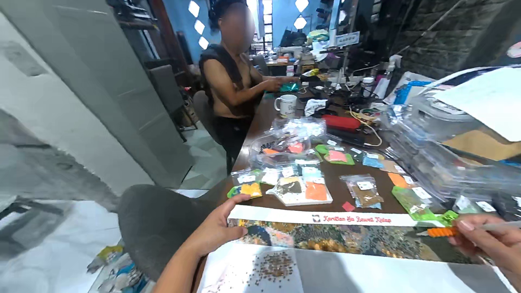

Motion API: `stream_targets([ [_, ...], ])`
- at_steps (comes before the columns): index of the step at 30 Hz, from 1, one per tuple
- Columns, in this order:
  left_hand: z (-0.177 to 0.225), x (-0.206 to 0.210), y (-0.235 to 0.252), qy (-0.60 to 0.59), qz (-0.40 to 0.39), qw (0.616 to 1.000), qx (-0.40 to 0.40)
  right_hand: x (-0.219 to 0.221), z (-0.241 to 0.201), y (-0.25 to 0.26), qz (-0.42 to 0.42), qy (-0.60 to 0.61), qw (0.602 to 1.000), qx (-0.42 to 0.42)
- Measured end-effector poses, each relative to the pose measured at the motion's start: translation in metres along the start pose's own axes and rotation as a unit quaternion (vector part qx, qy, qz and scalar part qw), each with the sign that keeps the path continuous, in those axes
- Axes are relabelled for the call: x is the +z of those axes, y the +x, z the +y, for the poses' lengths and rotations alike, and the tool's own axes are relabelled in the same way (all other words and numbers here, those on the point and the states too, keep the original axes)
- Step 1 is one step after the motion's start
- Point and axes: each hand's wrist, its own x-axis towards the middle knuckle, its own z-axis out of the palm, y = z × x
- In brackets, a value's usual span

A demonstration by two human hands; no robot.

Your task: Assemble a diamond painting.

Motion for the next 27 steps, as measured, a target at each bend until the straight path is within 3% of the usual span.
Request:
stream_targets([
  [3,0.0,-0.002,0.001,-0.004,-0.008,1.0,-0.006,0.042,-0.021,-0.002,-0.096,-0.038,0.993,-0.049],
  [7,0.0,-0.002,0.001,-0.009,-0.011,1.0,-0.007,0.129,-0.04,0.005,-0.185,-0.014,0.953,-0.238],
  [12,0.002,-0.001,0.001,-0.008,-0.008,1.0,-0.015,0.226,-0.051,0.008,-0.196,0.003,0.892,-0.408],
  [17,0.001,-0.002,0.002,-0.018,-0.015,1.0,-0.009,0.267,-0.037,0.007,-0.159,0.024,0.885,-0.437],
  [27,0.0,-0.002,0.003,-0.013,-0.021,1.0,-0.011,0.269,-0.023,0.008,-0.125,0.022,0.893,-0.432],
])
